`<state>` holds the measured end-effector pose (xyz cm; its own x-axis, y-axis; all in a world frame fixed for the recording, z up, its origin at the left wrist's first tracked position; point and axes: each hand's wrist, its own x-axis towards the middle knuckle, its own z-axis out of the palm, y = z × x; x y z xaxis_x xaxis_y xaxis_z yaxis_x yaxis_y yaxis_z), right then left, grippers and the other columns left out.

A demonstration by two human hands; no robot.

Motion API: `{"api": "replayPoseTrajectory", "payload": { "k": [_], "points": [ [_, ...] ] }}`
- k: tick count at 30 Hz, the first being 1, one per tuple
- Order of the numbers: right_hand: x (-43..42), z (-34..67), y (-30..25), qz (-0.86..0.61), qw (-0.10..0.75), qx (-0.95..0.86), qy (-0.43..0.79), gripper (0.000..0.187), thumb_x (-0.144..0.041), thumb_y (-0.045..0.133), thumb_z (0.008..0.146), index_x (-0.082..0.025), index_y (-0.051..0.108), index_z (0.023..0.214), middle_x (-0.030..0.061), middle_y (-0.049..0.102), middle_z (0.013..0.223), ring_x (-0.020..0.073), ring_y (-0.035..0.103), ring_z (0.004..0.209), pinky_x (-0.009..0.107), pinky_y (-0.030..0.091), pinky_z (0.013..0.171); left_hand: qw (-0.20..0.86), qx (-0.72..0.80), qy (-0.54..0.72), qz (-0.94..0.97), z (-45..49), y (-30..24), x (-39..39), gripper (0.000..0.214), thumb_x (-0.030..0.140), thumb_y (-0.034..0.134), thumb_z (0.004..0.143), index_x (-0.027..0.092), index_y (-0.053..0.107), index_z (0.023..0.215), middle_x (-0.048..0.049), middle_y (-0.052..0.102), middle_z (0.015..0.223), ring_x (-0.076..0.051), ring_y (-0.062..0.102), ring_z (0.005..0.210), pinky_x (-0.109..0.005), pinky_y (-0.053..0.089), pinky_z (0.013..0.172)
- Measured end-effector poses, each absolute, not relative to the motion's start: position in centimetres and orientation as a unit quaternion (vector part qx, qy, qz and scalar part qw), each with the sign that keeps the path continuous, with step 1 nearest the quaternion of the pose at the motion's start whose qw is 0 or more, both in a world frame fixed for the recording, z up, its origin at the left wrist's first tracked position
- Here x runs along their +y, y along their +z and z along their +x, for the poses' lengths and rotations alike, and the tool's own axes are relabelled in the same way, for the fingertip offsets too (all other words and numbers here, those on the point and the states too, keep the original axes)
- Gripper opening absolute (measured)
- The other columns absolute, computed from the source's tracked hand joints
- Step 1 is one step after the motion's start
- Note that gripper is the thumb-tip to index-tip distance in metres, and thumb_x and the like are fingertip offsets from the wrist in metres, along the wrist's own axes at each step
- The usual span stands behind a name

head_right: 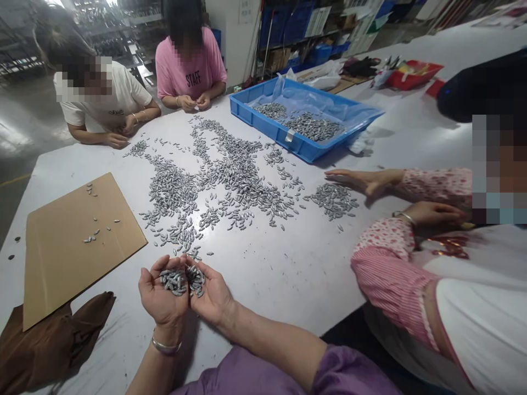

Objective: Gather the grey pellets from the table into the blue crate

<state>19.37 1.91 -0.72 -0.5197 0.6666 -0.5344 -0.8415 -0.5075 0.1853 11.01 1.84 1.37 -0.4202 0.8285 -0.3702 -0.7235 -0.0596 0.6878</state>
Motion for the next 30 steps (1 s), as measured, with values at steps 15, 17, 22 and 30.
{"api": "replayPoseTrajectory", "payload": {
  "k": [15,17,22,30],
  "points": [
    [1.8,19.5,-1.1,-0.186,0.451,0.180,0.854,0.024,-0.019,0.052,0.098,-0.012,0.069,0.113,0.0074,0.078,0.104,0.0164,0.072,0.102,0.034,0.054,0.102,0.478,0.431,0.754,0.134,12.1,1.8,1.6,0.049,0.058,0.051,0.091,0.018,0.078,0.093,-0.0111,0.079,0.096,-0.025,0.072,0.095,-0.041,0.053,0.091],
    [1.8,19.5,-1.4,-0.170,0.451,0.170,0.860,0.025,-0.019,0.055,0.096,-0.011,0.069,0.115,0.0084,0.077,0.108,0.0172,0.071,0.106,0.035,0.054,0.103,0.470,0.427,0.760,0.138,12.2,1.7,1.6,0.049,0.058,0.050,0.092,0.018,0.078,0.096,-0.0107,0.078,0.099,-0.025,0.072,0.098,-0.041,0.052,0.094],
    [1.8,19.5,-2.0,-0.170,0.440,0.161,0.867,0.024,-0.022,0.059,0.094,-0.011,0.069,0.114,0.0098,0.076,0.111,0.0198,0.072,0.106,0.037,0.055,0.101,0.451,0.418,0.771,0.166,12.4,1.7,1.4,0.051,0.060,0.046,0.094,0.021,0.076,0.107,-0.0101,0.075,0.115,-0.025,0.066,0.115,-0.042,0.044,0.106],
    [2.0,19.7,-1.6,-0.176,0.440,0.169,0.864,0.022,-0.019,0.059,0.093,-0.010,0.070,0.110,0.0100,0.077,0.106,0.0186,0.072,0.104,0.035,0.055,0.099,0.440,0.428,0.764,0.198,12.7,2.1,1.1,0.056,0.063,0.042,0.095,0.021,0.075,0.112,-0.0102,0.073,0.121,-0.027,0.062,0.121,-0.039,0.045,0.102]
  ]
}}
